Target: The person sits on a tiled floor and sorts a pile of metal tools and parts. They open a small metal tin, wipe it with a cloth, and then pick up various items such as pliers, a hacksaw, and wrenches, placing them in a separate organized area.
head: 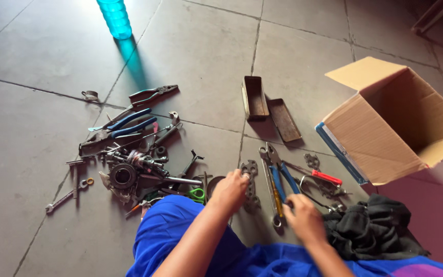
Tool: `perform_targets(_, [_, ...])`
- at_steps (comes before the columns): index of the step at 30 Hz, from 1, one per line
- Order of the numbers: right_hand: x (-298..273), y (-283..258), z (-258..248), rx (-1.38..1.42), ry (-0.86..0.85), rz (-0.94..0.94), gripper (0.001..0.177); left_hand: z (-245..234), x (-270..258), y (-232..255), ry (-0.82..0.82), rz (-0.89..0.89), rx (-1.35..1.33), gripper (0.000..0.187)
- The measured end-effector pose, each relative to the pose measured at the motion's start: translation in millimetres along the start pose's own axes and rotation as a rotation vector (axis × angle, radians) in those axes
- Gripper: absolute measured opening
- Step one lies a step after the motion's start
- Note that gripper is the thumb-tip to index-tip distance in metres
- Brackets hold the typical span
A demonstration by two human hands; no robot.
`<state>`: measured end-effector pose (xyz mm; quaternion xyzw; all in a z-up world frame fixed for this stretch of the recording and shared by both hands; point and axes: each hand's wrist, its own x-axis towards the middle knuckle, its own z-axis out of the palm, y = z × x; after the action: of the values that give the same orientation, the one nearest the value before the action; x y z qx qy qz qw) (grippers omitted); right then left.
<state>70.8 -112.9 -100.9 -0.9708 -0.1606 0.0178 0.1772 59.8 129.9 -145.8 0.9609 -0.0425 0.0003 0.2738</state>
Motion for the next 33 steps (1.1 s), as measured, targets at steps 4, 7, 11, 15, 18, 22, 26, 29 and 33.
perform_targets(4, [-18.7,37.2,-24.7,0.080,0.036,0.014,0.015,33.7,-1.4,32.5,-0.041,0.045,0.025,0.027])
perform_targets(7, [-20.0,48.4,-19.8,0.104,0.071,0.059,0.014,49.6,-5.1,47.9,-0.079,0.104,0.071,0.062])
perform_targets(11, [-1.9,63.5,-16.2,-0.030,0.258,0.030,0.022,53.1,-7.8,48.8,-0.108,0.119,0.206,0.081])
perform_targets(15, [26.8,94.0,-34.6,-0.213,0.288,0.170,0.029,51.5,-6.9,45.9,-0.125,0.111,0.229,0.095])
perform_targets(18, [38.0,112.2,-45.2,0.095,0.181,0.128,0.062,53.0,-0.6,43.5,-0.111,0.089,0.187,0.100])
perform_targets(22, [28.2,114.1,-44.4,-0.059,0.068,0.153,0.055,49.5,9.0,29.3,-0.076,0.046,0.145,0.099])
perform_targets(26, [33.0,114.1,-42.7,-0.242,0.023,0.320,0.026,42.7,24.9,6.5,-0.020,0.010,0.146,0.093])
perform_targets(29, [65.1,128.1,-33.3,-0.202,0.183,0.178,0.018,52.0,30.5,-1.1,0.075,-0.070,0.215,0.088])
perform_targets(33, [129.8,158.9,2.4,-0.140,0.110,0.226,0.036,75.6,30.9,4.2,0.141,-0.256,0.448,0.076])
